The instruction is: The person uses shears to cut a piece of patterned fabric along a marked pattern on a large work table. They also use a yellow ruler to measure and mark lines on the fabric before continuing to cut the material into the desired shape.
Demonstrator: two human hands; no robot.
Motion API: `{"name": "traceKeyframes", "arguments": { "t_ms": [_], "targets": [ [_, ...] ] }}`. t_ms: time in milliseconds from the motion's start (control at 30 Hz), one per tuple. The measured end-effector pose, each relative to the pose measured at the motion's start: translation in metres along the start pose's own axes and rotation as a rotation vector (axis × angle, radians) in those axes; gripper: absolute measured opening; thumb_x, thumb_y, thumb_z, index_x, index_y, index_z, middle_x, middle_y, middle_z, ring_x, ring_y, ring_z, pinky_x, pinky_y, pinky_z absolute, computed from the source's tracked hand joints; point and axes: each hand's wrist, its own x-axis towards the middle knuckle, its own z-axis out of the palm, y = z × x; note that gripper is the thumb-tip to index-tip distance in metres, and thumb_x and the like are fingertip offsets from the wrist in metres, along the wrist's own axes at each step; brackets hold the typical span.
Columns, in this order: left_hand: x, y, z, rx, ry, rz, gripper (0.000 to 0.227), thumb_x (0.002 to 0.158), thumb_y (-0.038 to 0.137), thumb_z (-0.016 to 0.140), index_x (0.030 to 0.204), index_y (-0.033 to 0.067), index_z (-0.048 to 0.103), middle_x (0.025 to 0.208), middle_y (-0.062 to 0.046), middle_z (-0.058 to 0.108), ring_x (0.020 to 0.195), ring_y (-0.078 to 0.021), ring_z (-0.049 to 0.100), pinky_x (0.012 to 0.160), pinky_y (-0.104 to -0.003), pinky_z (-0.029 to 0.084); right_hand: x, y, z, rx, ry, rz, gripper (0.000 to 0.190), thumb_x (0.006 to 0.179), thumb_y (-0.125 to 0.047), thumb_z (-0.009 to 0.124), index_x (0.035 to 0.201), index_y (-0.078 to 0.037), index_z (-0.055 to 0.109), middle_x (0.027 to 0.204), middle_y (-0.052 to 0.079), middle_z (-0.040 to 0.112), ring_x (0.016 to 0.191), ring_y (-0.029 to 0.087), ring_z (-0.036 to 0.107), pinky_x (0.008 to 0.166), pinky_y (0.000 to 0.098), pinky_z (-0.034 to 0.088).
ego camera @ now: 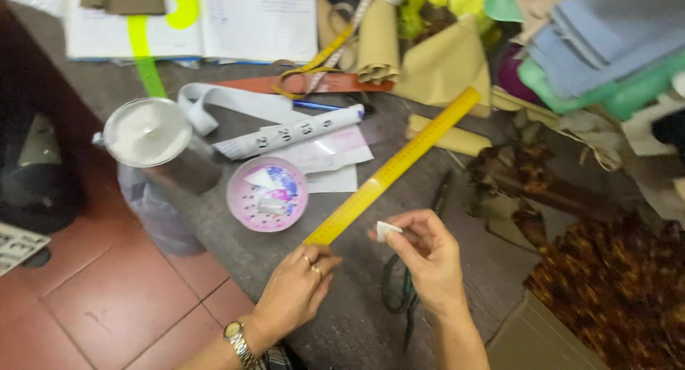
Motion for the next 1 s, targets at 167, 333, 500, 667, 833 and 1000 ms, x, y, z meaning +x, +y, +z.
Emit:
{"name": "traceKeyframes", "arguments": {
  "t_ms": [167,333,500,667,833,1000],
  "targets": [
    [0.048,-0.020,0.036,0.340,-0.025,-0.127,0.054,0.077,0.016,0.064,0.128,0.0062,0.052,0.121,-0.016,0.053,0.098,-0.0331,0.055,0.077,-0.046,0.048,-0.045,0.034,-0.050,0.035,0.227,0.162,0.016,0.083,-0.005,0.067,0.097,-0.002,0.060,0.084,0.016,0.067,0.058,0.026,0.072,0.063,0.0321,0.057],
    [0.071,-0.031,0.046,0.433,-0.088,-0.205,0.080,0.067,0.020,0.072,0.141,0.0100,0.042,0.109,-0.015,0.054,0.089,-0.0360,0.056,0.075,-0.047,0.051,-0.099,0.056,-0.085,0.048,0.461,0.206,0.012,0.079,-0.006,0.072,0.088,0.002,0.072,0.067,0.013,0.068,0.049,0.022,0.065,0.067,0.0316,0.052],
    [0.063,-0.030,0.048,0.213,-0.094,-0.377,0.080,0.069,0.019,0.075,0.141,0.0080,0.042,0.116,-0.020,0.054,0.104,-0.0392,0.057,0.088,-0.049,0.047,-0.159,0.068,-0.123,0.366,0.546,0.321,0.047,0.073,0.007,0.070,0.120,0.008,0.064,0.098,0.026,0.073,0.086,0.028,0.070,0.088,0.0363,0.054],
    [0.031,-0.002,0.045,0.179,0.012,-0.342,0.066,0.072,0.017,0.066,0.135,0.0023,0.052,0.113,-0.023,0.059,0.103,-0.0386,0.057,0.089,-0.047,0.043,-0.210,0.076,-0.170,0.387,0.705,0.300,0.048,0.073,0.009,0.069,0.120,0.009,0.064,0.099,0.026,0.071,0.086,0.027,0.068,0.087,0.0352,0.053],
    [-0.023,0.003,0.067,0.242,0.103,-0.373,0.063,0.079,0.021,0.070,0.138,0.0049,0.058,0.113,-0.019,0.064,0.104,-0.0362,0.060,0.088,-0.046,0.044,-0.271,0.096,-0.255,0.312,0.885,0.245,0.036,0.082,0.005,0.062,0.118,0.010,0.065,0.088,0.025,0.072,0.077,0.029,0.068,0.078,0.0352,0.056],
    [-0.072,0.012,0.102,0.332,0.146,-0.312,0.063,0.080,0.024,0.074,0.140,0.0078,0.065,0.116,-0.017,0.065,0.099,-0.0330,0.063,0.088,-0.041,0.048,-0.360,0.128,-0.379,0.095,1.139,0.243,0.022,0.098,-0.012,0.054,0.112,0.005,0.056,0.085,0.022,0.065,0.070,0.032,0.067,0.065,0.0355,0.057]
  ]
}}
